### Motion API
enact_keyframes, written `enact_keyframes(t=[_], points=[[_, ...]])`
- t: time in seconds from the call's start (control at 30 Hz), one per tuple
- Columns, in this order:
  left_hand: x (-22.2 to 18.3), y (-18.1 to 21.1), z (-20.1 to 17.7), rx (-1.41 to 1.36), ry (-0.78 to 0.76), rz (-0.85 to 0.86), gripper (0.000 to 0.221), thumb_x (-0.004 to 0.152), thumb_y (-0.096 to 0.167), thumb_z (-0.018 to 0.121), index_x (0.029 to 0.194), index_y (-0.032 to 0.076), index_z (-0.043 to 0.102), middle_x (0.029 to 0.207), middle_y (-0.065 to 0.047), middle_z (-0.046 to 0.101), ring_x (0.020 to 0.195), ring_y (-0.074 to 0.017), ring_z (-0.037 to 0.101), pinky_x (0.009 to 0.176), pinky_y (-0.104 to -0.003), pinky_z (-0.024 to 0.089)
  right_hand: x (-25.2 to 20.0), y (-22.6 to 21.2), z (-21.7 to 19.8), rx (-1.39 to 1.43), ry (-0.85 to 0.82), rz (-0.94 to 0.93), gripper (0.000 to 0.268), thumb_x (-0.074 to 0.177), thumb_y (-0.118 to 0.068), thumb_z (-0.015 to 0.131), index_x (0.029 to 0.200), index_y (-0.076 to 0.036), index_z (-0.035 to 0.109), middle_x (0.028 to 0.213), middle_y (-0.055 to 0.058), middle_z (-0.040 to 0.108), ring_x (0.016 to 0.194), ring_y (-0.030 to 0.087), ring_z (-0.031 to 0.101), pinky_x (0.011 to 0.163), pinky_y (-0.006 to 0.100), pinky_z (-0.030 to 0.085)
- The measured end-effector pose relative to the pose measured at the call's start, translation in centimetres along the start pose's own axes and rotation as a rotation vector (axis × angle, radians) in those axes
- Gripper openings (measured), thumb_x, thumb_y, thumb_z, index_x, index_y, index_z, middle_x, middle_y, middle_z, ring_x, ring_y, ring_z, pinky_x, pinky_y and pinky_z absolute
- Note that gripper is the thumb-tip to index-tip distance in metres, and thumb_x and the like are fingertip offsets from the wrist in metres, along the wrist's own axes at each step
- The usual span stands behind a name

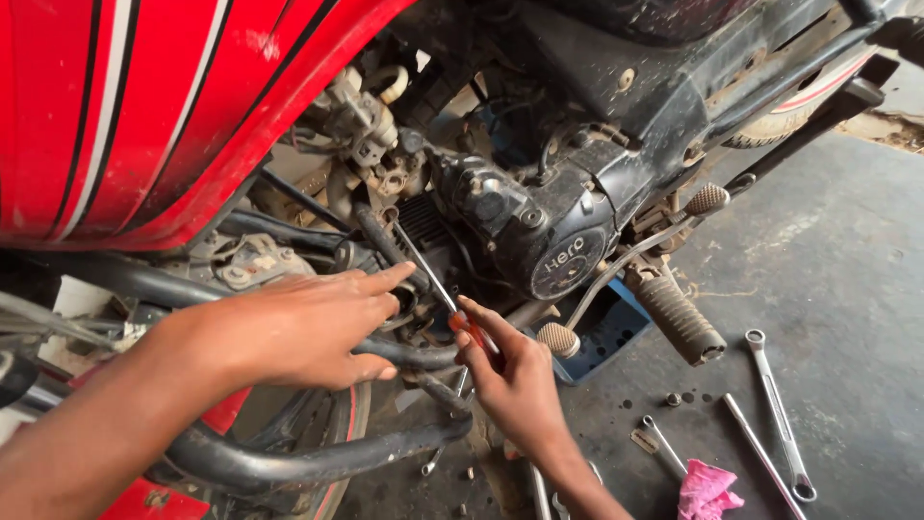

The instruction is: The person works on the engine area of a red motorcycle, first using a screwdriver on components near the engine, then fitting a socket wrench and repeatedly turning it on a bolt while steadying parts with the other hand. Small fasteners and loose bolts lie on the floor among scattered wrenches and a pink cloth.

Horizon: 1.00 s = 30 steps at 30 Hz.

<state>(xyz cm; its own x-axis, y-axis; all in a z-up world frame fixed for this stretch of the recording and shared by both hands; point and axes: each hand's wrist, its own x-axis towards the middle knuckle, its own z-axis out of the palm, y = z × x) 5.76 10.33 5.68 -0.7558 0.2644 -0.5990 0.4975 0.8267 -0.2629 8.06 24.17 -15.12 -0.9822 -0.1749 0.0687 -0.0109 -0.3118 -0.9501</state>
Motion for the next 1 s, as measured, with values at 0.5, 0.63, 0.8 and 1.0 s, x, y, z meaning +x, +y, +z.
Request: enact_keyframes(t=[0.5,0.63,0.8,1.0], points=[[0.3,1.5,-1.5,0.015,-0.2,-0.014,0.065,0.084,0.037,0.072,0.134,0.001,0.052,0.172,-0.015,0.005,0.132,-0.0332,0.048,0.105,-0.047,0.044,-0.9,1.0,1.3,0.182,0.093,0.12,0.043,0.094,-0.016,0.067,0.136,-0.005,0.066,0.095,0.001,0.079,0.069,0.003,0.061,0.057,0.021,0.049],[0.8,2.8,-2.4,0.142,-0.264,-0.058,0.057,0.086,0.034,0.072,0.129,0.0,0.057,0.169,-0.017,0.004,0.134,-0.0349,0.049,0.106,-0.046,0.046,-1.1,1.6,1.0,0.184,0.102,0.069,0.043,0.095,-0.017,0.068,0.136,-0.005,0.067,0.093,0.0,0.077,0.07,0.003,0.061,0.059,0.021,0.05],[2.3,2.3,-1.2,0.158,-0.266,0.026,0.062,0.086,0.032,0.073,0.13,-0.007,0.053,0.165,-0.028,0.005,0.136,-0.0377,0.047,0.107,-0.045,0.046,-0.2,0.6,-0.6,0.057,0.01,0.121,0.044,0.094,-0.02,0.067,0.138,-0.012,0.067,0.084,-0.003,0.075,0.065,0.001,0.062,0.057,0.021,0.05],[2.6,1.6,-0.5,0.17,-0.201,0.053,0.064,0.087,0.036,0.072,0.131,-0.007,0.056,0.164,-0.026,0.011,0.133,-0.0382,0.049,0.104,-0.048,0.047,0.3,1.0,-0.5,0.066,-0.012,0.145,0.044,0.095,-0.02,0.067,0.138,-0.014,0.068,0.07,-0.003,0.066,0.057,0.002,0.048,0.051,0.022,0.039]])
